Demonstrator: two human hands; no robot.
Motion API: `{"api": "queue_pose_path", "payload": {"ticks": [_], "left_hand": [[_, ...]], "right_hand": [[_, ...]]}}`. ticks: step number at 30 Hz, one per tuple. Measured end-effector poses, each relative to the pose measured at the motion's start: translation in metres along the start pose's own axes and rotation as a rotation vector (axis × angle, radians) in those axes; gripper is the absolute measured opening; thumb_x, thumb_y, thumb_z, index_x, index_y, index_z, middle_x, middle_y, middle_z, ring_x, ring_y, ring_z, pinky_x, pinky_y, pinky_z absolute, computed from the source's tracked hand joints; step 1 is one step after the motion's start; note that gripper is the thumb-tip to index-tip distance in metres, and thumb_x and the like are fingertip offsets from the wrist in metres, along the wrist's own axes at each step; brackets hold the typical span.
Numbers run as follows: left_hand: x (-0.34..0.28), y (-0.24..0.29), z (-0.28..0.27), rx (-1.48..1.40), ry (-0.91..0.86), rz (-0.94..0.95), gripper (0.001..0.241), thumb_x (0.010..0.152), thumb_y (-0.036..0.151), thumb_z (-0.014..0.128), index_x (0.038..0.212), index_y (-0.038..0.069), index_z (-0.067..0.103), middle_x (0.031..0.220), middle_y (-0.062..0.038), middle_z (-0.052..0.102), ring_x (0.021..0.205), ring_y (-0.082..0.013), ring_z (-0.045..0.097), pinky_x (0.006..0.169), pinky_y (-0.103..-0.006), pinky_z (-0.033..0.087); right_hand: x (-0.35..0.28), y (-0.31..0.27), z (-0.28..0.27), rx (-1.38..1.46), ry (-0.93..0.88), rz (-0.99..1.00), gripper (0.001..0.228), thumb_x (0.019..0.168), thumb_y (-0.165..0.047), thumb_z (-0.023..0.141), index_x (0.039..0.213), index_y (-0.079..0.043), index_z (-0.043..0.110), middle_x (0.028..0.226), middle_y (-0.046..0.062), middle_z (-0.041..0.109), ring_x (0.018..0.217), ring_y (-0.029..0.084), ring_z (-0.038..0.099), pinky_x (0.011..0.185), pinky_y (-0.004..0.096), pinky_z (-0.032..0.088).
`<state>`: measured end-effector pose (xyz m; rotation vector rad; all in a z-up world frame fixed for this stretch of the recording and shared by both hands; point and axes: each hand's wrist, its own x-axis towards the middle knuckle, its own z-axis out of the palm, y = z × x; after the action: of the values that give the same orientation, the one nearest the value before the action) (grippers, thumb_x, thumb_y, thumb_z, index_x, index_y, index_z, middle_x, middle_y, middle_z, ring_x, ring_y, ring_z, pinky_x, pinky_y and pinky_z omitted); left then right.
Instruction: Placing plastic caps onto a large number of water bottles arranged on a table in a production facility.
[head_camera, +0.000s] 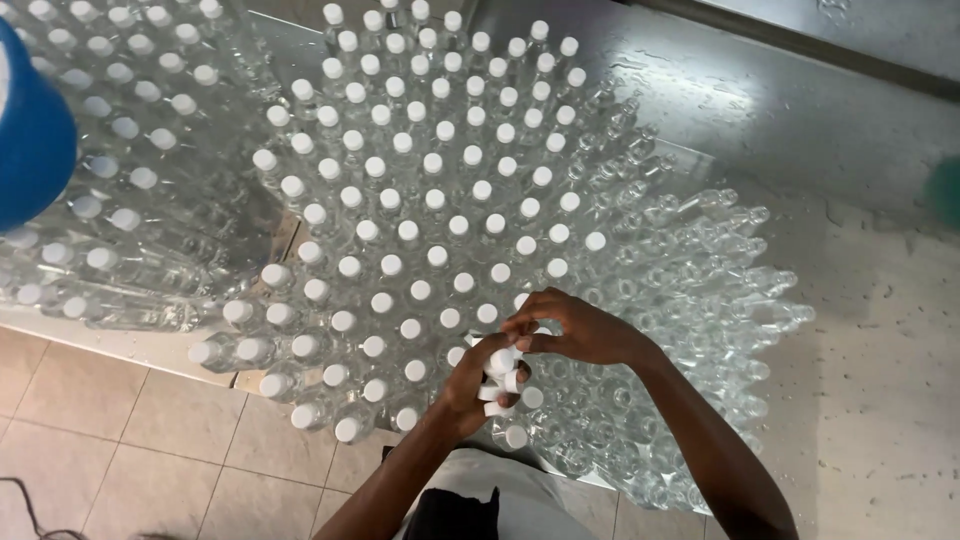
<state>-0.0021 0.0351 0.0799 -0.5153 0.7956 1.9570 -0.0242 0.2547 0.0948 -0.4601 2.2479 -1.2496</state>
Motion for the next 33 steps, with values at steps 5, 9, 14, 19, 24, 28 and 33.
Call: {"api": "queue_pose_path", "payload": {"ticks": [5,9,14,19,24,28,33], "left_hand": [[0.009,-0.003,-0.006,0.038,-0.049,-0.001,0.039,0.097,0.033,0.07,0.125,0.007,0.065,0.086,-0.006,0.062,0.062,-0.0118,0.058,0.035,-0.0185,0.036],[0.017,-0.004,-0.015,-0.062,-0.092,0.034,0.05,0.101,0.029,0.063,0.145,0.004,0.061,0.118,-0.015,0.074,0.062,-0.0115,0.062,0.031,-0.0209,0.041],[0.018,0.0,-0.018,-0.082,-0.055,0.039,0.059,0.099,0.029,0.063,0.153,0.004,0.062,0.11,-0.01,0.073,0.063,-0.011,0.06,0.032,-0.0208,0.037],[0.019,0.004,-0.021,-0.121,-0.007,0.049,0.058,0.1,0.028,0.062,0.151,0.002,0.064,0.106,-0.009,0.073,0.064,-0.0111,0.062,0.033,-0.0218,0.037],[0.026,0.006,-0.02,-0.153,0.014,0.033,0.052,0.099,0.027,0.065,0.145,0.002,0.068,0.102,-0.007,0.073,0.062,-0.0111,0.063,0.032,-0.0215,0.037],[0.028,0.004,-0.017,-0.152,0.003,0.018,0.049,0.1,0.027,0.065,0.143,0.002,0.068,0.1,-0.007,0.07,0.063,-0.0117,0.061,0.032,-0.0206,0.038],[0.027,0.005,-0.012,-0.102,0.019,0.004,0.052,0.099,0.029,0.065,0.143,0.002,0.067,0.103,-0.008,0.069,0.065,-0.0115,0.06,0.035,-0.0212,0.035]], "right_hand": [[0.002,-0.003,-0.009,0.0,-0.017,0.068,0.032,0.1,-0.043,0.075,0.118,-0.018,0.081,0.117,0.002,0.077,0.112,0.022,0.068,0.101,0.044,0.05],[0.013,0.014,-0.032,-0.044,0.013,0.117,0.046,0.104,-0.047,0.06,0.133,-0.013,0.071,0.131,0.009,0.079,0.115,0.026,0.078,0.096,0.041,0.059],[0.042,0.11,-0.104,-0.488,0.45,0.117,0.043,0.108,-0.034,0.064,0.145,-0.011,0.068,0.131,0.014,0.07,0.117,0.033,0.068,0.097,0.048,0.056],[0.05,0.198,-0.138,-0.714,0.495,0.293,0.035,0.112,-0.041,0.06,0.131,-0.015,0.074,0.129,0.016,0.063,0.127,0.045,0.056,0.102,0.061,0.045],[0.052,0.194,-0.134,-0.656,0.514,0.367,0.04,0.114,-0.041,0.052,0.146,-0.026,0.071,0.097,-0.001,0.085,0.1,0.022,0.079,0.105,0.043,0.031],[0.049,0.191,-0.146,-0.519,0.485,0.305,0.062,0.118,-0.057,0.032,0.091,-0.016,0.071,0.066,-0.001,0.059,0.07,0.018,0.064,0.102,0.037,0.021],[0.058,0.204,-0.153,-0.402,0.467,0.497,0.058,0.109,-0.064,0.044,0.125,-0.024,0.083,0.085,-0.003,0.082,0.103,0.014,0.079,0.104,0.038,0.017]]}}
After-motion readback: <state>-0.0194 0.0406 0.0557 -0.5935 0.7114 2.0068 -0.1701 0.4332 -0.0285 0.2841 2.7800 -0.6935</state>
